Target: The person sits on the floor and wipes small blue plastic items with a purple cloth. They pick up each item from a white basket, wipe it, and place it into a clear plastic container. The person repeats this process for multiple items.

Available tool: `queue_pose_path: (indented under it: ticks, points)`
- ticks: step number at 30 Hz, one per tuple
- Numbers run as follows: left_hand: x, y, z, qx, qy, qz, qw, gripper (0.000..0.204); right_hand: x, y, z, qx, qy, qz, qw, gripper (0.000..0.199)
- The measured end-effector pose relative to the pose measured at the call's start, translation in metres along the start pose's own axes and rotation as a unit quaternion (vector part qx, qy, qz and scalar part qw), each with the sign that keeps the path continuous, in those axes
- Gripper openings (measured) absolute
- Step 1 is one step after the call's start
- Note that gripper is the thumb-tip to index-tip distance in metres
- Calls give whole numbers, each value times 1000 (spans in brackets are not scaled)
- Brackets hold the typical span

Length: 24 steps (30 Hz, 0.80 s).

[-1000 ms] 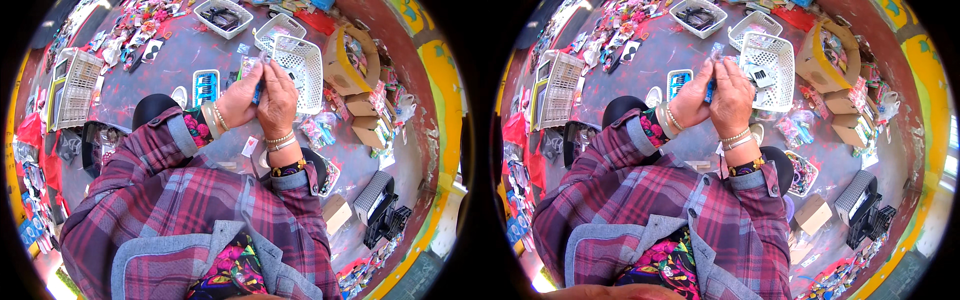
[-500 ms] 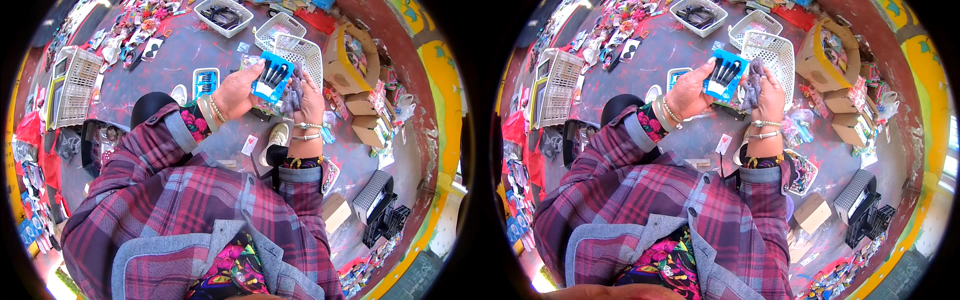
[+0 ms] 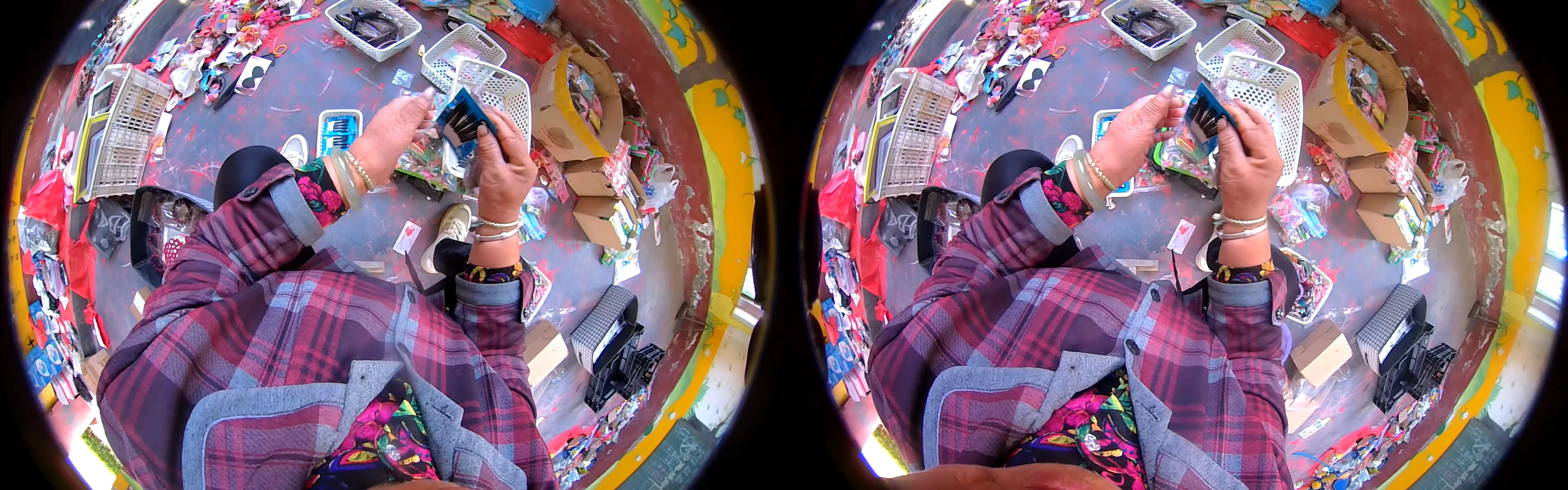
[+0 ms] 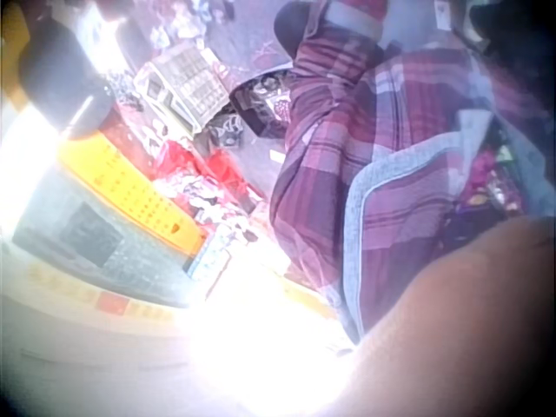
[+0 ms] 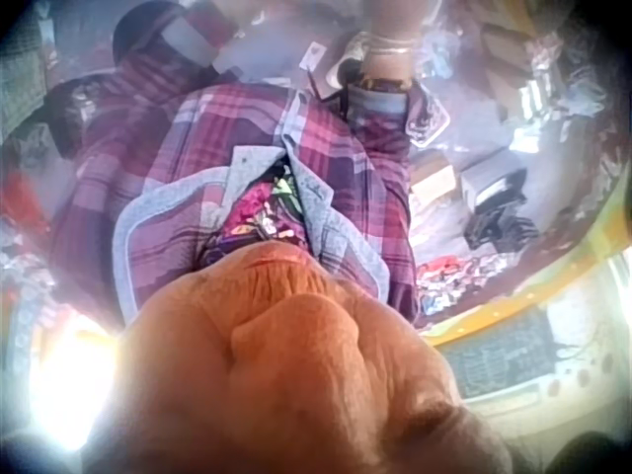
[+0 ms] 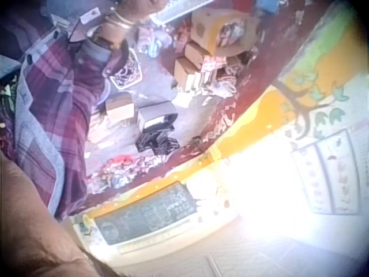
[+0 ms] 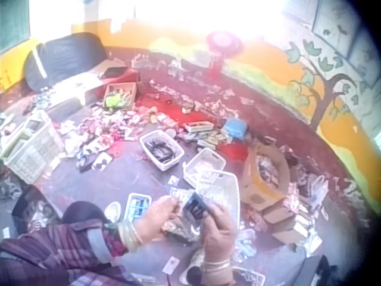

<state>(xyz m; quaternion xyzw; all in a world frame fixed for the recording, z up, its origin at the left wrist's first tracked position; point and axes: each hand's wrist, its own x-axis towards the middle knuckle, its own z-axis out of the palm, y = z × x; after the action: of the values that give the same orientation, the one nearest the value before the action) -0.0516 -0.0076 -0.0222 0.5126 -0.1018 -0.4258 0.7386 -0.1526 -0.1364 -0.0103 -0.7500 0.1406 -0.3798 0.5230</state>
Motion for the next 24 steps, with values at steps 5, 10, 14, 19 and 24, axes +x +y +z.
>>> queue_pose_path:
  ticks: [5, 10, 14, 19, 24]
  points:
    - [6, -7, -6, -298, -102, -68, 947, 38, -9, -11, 20, -257, -126, -272, 919, 34]
    - [8, -3, -9, -353, -98, -79, 927, 39, -6, -5, 8, 92, -70, 67, 991, 29]
    - [3, 7, -5, -346, -61, -89, 932, 45, 4, -8, -1, 265, 95, 229, 932, 29]
    - [5, -13, -1, -320, -122, -60, 938, 35, -9, 0, 27, -225, -96, -164, 956, 32]
    - [0, -16, -12, -279, -135, -51, 949, 31, -11, 7, 32, -318, -94, -196, 923, 34]
